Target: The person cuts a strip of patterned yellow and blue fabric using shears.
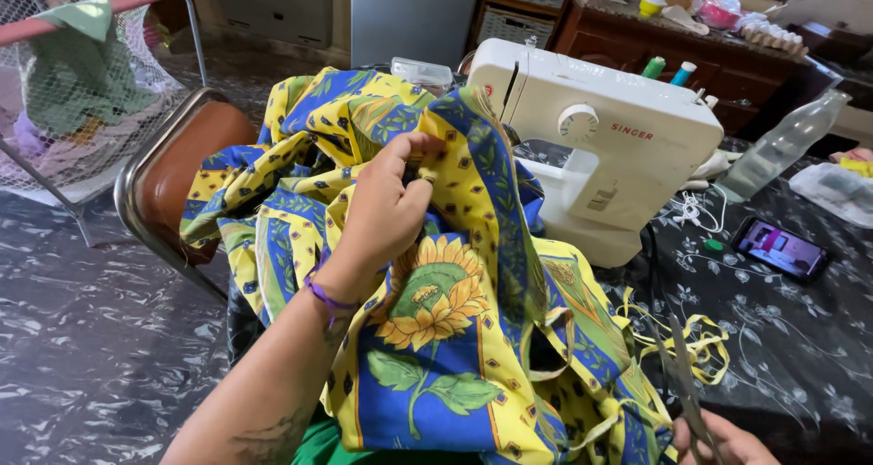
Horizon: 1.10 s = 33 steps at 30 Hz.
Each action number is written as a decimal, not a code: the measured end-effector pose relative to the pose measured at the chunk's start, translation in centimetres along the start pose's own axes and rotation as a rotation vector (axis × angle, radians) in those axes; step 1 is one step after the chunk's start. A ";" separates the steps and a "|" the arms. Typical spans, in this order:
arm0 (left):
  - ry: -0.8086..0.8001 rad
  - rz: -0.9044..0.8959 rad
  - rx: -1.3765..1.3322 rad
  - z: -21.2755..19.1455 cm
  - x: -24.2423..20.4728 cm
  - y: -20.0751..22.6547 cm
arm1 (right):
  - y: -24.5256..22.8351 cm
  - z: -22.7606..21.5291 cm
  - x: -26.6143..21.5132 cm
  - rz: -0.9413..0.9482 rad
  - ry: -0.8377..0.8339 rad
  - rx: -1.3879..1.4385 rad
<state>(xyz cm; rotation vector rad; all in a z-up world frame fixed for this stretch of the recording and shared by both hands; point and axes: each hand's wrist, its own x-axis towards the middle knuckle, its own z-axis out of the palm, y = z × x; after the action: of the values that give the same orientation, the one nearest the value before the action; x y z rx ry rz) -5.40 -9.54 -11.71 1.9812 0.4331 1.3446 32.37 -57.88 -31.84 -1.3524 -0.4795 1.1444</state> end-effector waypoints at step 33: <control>-0.501 0.015 -0.388 -1.0 2.1 2.3 | -12.1 31.1 8.9 -0.390 -0.024 0.184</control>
<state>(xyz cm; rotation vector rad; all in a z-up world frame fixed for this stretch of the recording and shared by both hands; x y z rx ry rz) -5.68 -9.45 -8.45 1.8959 -0.0756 0.8152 14.65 -32.50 -16.53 -1.0313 -0.6098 0.8595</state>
